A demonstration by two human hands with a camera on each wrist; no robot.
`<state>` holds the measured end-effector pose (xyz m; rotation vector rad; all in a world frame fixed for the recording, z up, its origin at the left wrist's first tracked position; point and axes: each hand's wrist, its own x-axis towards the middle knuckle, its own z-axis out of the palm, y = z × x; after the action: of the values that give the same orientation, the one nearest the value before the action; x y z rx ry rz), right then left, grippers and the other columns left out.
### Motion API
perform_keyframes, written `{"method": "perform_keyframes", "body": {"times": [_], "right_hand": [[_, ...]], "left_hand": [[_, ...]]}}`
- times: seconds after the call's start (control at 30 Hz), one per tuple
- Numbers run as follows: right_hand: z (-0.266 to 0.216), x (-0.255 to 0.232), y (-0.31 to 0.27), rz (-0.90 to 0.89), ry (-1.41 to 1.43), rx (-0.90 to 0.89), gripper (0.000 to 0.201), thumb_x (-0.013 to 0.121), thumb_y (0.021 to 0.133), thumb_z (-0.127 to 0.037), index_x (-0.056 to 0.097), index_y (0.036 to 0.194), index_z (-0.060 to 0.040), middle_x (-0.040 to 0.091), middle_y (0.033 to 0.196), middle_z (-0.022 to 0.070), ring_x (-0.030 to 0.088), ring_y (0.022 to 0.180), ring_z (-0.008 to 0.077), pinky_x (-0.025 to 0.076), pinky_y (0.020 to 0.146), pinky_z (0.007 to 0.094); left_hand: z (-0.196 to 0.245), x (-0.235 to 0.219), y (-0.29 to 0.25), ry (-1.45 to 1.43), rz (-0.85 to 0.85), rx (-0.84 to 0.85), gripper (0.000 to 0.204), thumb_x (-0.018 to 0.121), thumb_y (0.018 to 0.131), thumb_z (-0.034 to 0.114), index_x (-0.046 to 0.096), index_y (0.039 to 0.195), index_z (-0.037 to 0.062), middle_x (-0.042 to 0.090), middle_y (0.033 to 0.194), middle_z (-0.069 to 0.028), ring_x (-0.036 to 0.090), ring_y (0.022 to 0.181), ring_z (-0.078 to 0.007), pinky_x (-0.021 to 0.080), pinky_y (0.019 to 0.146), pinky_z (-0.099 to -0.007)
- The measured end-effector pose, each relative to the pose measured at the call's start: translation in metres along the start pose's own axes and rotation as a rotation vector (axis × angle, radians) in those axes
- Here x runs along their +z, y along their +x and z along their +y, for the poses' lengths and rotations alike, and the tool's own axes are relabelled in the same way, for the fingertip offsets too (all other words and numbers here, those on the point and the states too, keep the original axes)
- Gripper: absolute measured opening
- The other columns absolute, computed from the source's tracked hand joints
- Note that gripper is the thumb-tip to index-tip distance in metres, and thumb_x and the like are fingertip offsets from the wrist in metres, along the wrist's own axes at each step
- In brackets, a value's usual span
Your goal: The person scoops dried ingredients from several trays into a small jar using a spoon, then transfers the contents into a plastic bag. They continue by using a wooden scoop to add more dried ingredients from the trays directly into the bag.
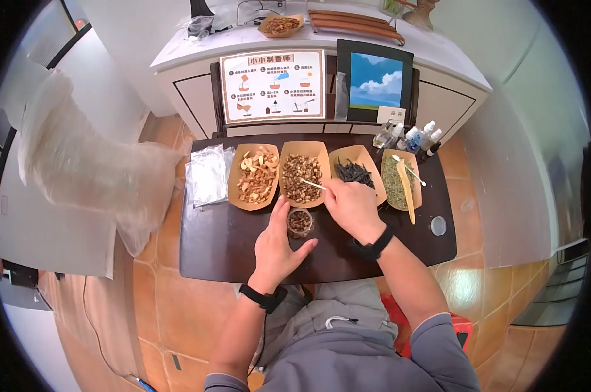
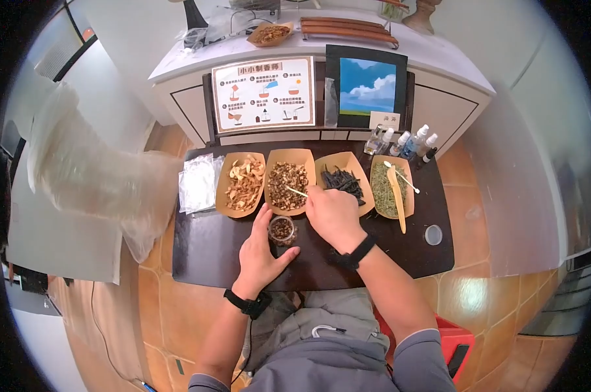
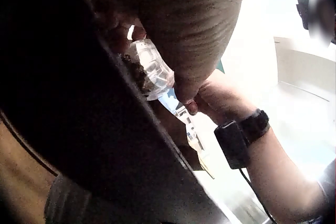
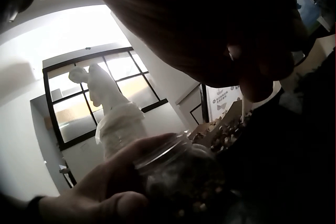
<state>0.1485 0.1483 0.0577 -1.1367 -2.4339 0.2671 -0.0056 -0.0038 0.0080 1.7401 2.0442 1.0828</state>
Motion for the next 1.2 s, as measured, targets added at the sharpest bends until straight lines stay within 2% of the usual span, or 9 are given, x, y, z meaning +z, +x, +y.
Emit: {"method": "perform_keyframes", "body": {"times": [0.17, 0.3, 0.4, 0.47, 0.57, 0.7, 0.87, 1.07, 1.2], "right_hand": [[-0.008, -0.003, 0.003, 0.151, 0.139, -0.101, 0.015, 0.069, 0.096, -0.018, 0.067, 0.085, -0.0082, 0.068, 0.065, 0.0147, 0.071, 0.062, 0.0377, 0.056, 0.058, 0.0501], [-0.01, 0.007, -0.001, 0.027, 0.103, -0.202, 0.015, 0.069, 0.096, -0.017, 0.067, 0.085, -0.0083, 0.067, 0.064, 0.0143, 0.071, 0.061, 0.0368, 0.055, 0.057, 0.0496], [-0.002, -0.001, -0.005, 0.01, 0.042, -0.158, 0.015, 0.069, 0.096, -0.018, 0.067, 0.084, -0.0082, 0.067, 0.064, 0.0149, 0.071, 0.061, 0.0371, 0.055, 0.057, 0.0502], [0.001, -0.009, -0.003, 0.003, 0.042, -0.134, 0.017, 0.069, 0.096, -0.018, 0.067, 0.083, -0.0079, 0.068, 0.066, 0.0152, 0.071, 0.062, 0.0376, 0.055, 0.058, 0.0506], [0.003, -0.014, 0.005, 0.066, 0.101, -0.097, 0.017, 0.068, 0.097, -0.019, 0.067, 0.085, -0.0073, 0.069, 0.068, 0.0147, 0.071, 0.065, 0.0381, 0.055, 0.06, 0.0511], [0.002, 0.003, 0.019, 0.159, 0.123, -0.099, 0.017, 0.068, 0.097, -0.019, 0.067, 0.086, -0.0071, 0.069, 0.067, 0.015, 0.071, 0.065, 0.038, 0.055, 0.06, 0.0513], [0.012, 0.01, 0.007, -0.008, -0.001, -0.167, 0.02, 0.067, 0.1, -0.021, 0.066, 0.085, -0.0072, 0.069, 0.066, 0.015, 0.072, 0.064, 0.0369, 0.055, 0.058, 0.0503], [0.018, -0.006, 0.008, 0.116, 0.043, -0.075, 0.018, 0.065, 0.1, -0.02, 0.066, 0.087, -0.0073, 0.069, 0.066, 0.0142, 0.071, 0.064, 0.038, 0.056, 0.06, 0.0502], [0.019, 0.005, 0.005, 0.045, -0.018, -0.045, 0.019, 0.065, 0.101, -0.021, 0.067, 0.088, -0.0071, 0.07, 0.068, 0.0149, 0.072, 0.067, 0.0384, 0.056, 0.062, 0.0521]], "left_hand": [[0.003, -0.001, 0.002, -0.056, -0.018, -0.049, 0.103, 0.095, 0.077, 0.032, 0.039, 0.159, 0.0035, 0.042, 0.171, -0.017, 0.062, 0.137, -0.0378, 0.057, 0.105, -0.0446], [-0.001, -0.003, 0.001, -0.065, -0.004, -0.051, 0.099, 0.094, 0.078, 0.03, 0.04, 0.157, 0.0044, 0.042, 0.171, -0.0158, 0.063, 0.136, -0.0366, 0.057, 0.102, -0.0435], [-0.005, -0.002, 0.0, -0.042, 0.035, 0.005, 0.097, 0.094, 0.078, 0.029, 0.043, 0.156, 0.0049, 0.042, 0.171, -0.0144, 0.071, 0.118, -0.0327, 0.06, 0.091, -0.0401], [-0.004, -0.002, 0.001, -0.043, 0.021, -0.002, 0.094, 0.095, 0.077, 0.027, 0.045, 0.154, 0.005, 0.043, 0.171, -0.0124, 0.071, 0.089, -0.025, 0.058, 0.077, -0.0358], [-0.004, -0.001, 0.003, -0.098, 0.019, -0.029, 0.09, 0.095, 0.077, 0.026, 0.049, 0.151, 0.0046, 0.045, 0.17, -0.0109, 0.062, 0.073, -0.0188, 0.055, 0.069, -0.0326], [0.005, -0.007, 0.004, -0.126, -0.015, -0.094, 0.086, 0.095, 0.076, 0.025, 0.051, 0.148, 0.0046, 0.045, 0.17, -0.0103, 0.061, 0.073, -0.0171, 0.055, 0.069, -0.0315], [0.004, -0.008, 0.002, -0.133, -0.015, -0.105, 0.084, 0.095, 0.075, 0.024, 0.054, 0.145, 0.0061, 0.046, 0.169, -0.0102, 0.062, 0.073, -0.0172, 0.054, 0.069, -0.0316], [-0.001, 0.0, 0.003, -0.101, 0.055, -0.038, 0.081, 0.096, 0.073, 0.021, 0.055, 0.143, 0.0069, 0.048, 0.168, -0.0092, 0.063, 0.073, -0.0182, 0.055, 0.068, -0.0322], [-0.002, 0.001, 0.002, -0.1, 0.062, -0.037, 0.081, 0.096, 0.073, 0.02, 0.056, 0.142, 0.0059, 0.048, 0.168, -0.0099, 0.063, 0.072, -0.0177, 0.054, 0.067, -0.0317]]}}
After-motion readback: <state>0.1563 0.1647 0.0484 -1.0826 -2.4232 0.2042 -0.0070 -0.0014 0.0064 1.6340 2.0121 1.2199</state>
